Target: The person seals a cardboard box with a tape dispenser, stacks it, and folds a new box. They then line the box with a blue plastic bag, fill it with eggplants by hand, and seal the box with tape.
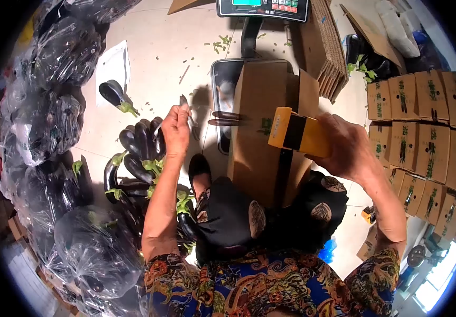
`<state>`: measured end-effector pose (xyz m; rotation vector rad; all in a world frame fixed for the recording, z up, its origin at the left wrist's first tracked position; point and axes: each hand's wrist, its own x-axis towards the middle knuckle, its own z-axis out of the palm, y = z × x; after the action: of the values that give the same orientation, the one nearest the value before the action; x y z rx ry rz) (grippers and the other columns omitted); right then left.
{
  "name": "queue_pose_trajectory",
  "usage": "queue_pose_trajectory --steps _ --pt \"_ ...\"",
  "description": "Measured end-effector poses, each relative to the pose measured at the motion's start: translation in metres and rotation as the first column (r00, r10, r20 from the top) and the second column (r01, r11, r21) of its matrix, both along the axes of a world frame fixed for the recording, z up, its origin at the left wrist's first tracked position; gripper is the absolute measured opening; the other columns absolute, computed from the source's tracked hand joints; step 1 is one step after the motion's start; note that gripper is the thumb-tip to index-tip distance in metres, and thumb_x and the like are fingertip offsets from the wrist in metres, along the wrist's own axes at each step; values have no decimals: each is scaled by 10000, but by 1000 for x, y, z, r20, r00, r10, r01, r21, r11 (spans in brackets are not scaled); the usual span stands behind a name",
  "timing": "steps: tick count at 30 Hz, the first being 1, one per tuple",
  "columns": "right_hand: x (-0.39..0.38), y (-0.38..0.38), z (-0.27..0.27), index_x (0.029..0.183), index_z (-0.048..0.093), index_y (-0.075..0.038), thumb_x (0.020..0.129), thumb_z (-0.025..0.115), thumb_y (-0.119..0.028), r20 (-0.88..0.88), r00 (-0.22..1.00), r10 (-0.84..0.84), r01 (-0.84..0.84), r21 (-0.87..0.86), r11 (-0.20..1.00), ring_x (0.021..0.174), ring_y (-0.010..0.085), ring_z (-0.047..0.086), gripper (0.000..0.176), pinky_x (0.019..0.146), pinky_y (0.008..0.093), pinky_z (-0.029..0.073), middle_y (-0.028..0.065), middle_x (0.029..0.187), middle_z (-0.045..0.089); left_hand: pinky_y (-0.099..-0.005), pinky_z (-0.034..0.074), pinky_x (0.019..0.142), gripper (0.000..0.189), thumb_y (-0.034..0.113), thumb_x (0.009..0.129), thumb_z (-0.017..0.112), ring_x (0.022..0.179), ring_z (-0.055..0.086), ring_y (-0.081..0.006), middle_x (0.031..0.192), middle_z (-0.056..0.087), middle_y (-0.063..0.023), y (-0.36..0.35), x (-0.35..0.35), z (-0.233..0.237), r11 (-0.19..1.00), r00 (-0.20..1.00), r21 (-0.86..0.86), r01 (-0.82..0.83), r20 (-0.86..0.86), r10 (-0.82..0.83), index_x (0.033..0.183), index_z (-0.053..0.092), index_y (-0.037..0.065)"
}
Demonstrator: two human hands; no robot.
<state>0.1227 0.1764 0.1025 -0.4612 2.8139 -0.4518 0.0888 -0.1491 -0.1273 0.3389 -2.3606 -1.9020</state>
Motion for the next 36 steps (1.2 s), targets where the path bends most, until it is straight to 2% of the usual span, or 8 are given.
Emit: queue_pose_trajectory --steps 3,13,22,24,26,29,32,36 --pt "-1 4 -7 1129 580 -30 626 833 -151 29 999 -35 36 -25 999 813 369 654 576 702 404 534 178 922 654 -306 383 502 341 254 981 535 488 416 -159 539 467 -59 18 0 -8 972 980 -231 -42 -201 -5 724 546 31" --pt "-5 18 -25 1103 596 -4 614 839 -161 -19 1000 20 -22 -128 991 777 349 665 568 691 385 555 177 882 656 -497 492 505 374 369 1011 385 586 622 -405 595 595 -207 83 3 -59 776 927 -523 353 83 -366 859 515 52" --pt "3 24 -37 1136 573 -2 580 881 -245 -26 999 -43 36 -226 974 811 316 660 680 711 360 563 154 953 647 -478 509 724 221 255 925 530 863 651 -375 920 658 -199 75 4 -102 712 802 -392 582 419 -425 1076 533 93" --pt "4 25 -37 1133 569 -5 577 879 -242 -54 998 -20 6 -236 972 828 316 658 680 698 361 560 154 971 642 -435 502 792 236 241 948 496 916 638 -352 942 651 -206 79 -5 -102 897 938 -358 260 -126 -322 1058 587 53" --pt "2 23 -32 1113 561 -21 589 829 -163 -78 997 19 -33 -187 982 801 329 642 605 668 388 543 144 895 624 -411 477 884 310 173 958 463 964 616 -343 1028 643 -190 89 -36 -12 975 981 -115 191 4 -192 1168 587 -19" --pt "1 26 -40 1086 551 -36 607 778 -110 -112 992 59 -79 -184 980 775 334 628 536 653 412 524 141 859 608 -379 358 1066 426 243 944 506 1150 536 -335 1298 535 -216 112 -73 61 821 825 -466 331 -279 -491 1294 520 -1" --pt "0 27 -41 1064 539 -48 634 744 -96 -144 987 69 -98 -205 974 764 335 623 479 647 430 505 137 848 603 -376 319 1085 458 273 929 526 1116 543 -312 1224 578 -208 140 -78 81 444 684 -884 147 -233 -691 1301 521 6" --pt "3 24 -39 1035 528 -56 674 741 -138 -136 988 67 -93 -197 976 772 332 629 428 639 443 487 133 845 601 -380 366 993 520 368 906 574 1009 567 -306 1023 645 -142 140 -91 91 508 663 -727 462 -97 -743 1310 535 42"
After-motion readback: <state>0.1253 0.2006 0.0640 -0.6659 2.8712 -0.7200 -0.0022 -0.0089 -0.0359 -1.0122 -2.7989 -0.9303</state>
